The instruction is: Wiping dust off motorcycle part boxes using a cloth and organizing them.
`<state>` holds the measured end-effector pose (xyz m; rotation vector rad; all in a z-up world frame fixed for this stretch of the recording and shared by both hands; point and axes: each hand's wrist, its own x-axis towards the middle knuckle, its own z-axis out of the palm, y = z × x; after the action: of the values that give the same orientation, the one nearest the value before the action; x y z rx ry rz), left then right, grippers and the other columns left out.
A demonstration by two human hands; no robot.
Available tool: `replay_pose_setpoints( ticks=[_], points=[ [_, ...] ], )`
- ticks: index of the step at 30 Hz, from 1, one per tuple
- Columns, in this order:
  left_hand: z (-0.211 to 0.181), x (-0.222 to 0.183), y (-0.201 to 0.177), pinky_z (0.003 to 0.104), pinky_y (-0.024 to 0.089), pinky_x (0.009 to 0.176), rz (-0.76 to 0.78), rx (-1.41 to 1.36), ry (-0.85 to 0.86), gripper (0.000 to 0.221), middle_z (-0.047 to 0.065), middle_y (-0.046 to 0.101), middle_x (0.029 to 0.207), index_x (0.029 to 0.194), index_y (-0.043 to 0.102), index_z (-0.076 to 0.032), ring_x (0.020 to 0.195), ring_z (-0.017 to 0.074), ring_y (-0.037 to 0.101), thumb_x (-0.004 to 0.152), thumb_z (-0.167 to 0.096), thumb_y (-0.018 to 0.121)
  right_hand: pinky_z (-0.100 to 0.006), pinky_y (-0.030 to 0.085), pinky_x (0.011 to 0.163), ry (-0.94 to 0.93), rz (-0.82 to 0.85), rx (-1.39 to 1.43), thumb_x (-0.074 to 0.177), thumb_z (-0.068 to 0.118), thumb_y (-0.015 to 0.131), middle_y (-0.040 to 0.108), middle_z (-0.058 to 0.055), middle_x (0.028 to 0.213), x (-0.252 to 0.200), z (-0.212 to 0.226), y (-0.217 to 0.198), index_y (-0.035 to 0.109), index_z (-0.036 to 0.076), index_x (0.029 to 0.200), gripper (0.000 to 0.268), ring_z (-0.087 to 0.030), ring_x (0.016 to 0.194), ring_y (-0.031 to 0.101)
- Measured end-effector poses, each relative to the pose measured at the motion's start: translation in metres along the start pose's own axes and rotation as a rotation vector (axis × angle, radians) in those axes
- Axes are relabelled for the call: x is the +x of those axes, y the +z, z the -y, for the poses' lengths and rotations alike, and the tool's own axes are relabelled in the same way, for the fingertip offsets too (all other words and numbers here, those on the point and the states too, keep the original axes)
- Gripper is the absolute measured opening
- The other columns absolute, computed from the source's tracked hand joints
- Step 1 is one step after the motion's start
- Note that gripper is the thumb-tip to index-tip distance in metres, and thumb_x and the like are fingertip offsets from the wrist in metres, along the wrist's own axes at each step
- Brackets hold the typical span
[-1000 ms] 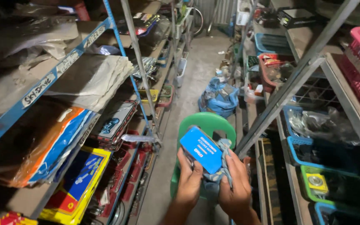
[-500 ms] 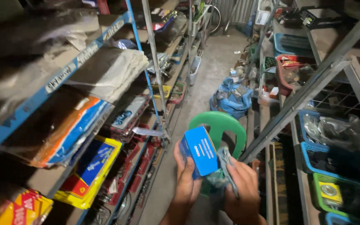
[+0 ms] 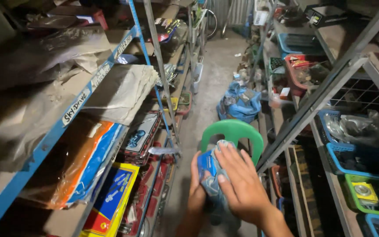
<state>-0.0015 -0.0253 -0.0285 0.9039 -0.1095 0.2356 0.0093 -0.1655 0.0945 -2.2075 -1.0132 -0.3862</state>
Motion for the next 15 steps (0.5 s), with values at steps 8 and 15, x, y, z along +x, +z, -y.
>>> replay_pose_setpoints(
  ticks=[8, 15],
  points=[
    [0.044, 0.033, -0.091, 0.035, 0.029, 0.119, -0.113, 0.113, -0.004, 0.063, 0.015, 0.04, 0.161, 0.159, 0.028, -0.003, 0.143, 0.0247, 0.041, 0.106, -0.033, 0.041, -0.055, 0.029, 0.118, 0.003, 0.004, 0.002, 0.083, 0.015, 0.063, 0.062, -0.016, 0.146, -0.02, 0.029, 0.042, 0.06, 0.001, 0.136, 0.054, -0.035, 0.142, 0.051],
    [0.019, 0.022, -0.063, 0.034, 0.03, 0.118, -0.006, 0.096, -0.123, 0.06, 0.014, 0.042, 0.159, 0.158, 0.032, -0.005, 0.142, 0.0236, 0.042, 0.106, -0.033, 0.04, -0.049, 0.022, 0.121, 0.083, -0.054, -0.087, 0.095, 0.02, 0.053, 0.049, -0.015, 0.158, 0.003, 0.03, 0.026, 0.054, 0.001, 0.144, 0.053, -0.031, 0.149, 0.042]
  ],
)
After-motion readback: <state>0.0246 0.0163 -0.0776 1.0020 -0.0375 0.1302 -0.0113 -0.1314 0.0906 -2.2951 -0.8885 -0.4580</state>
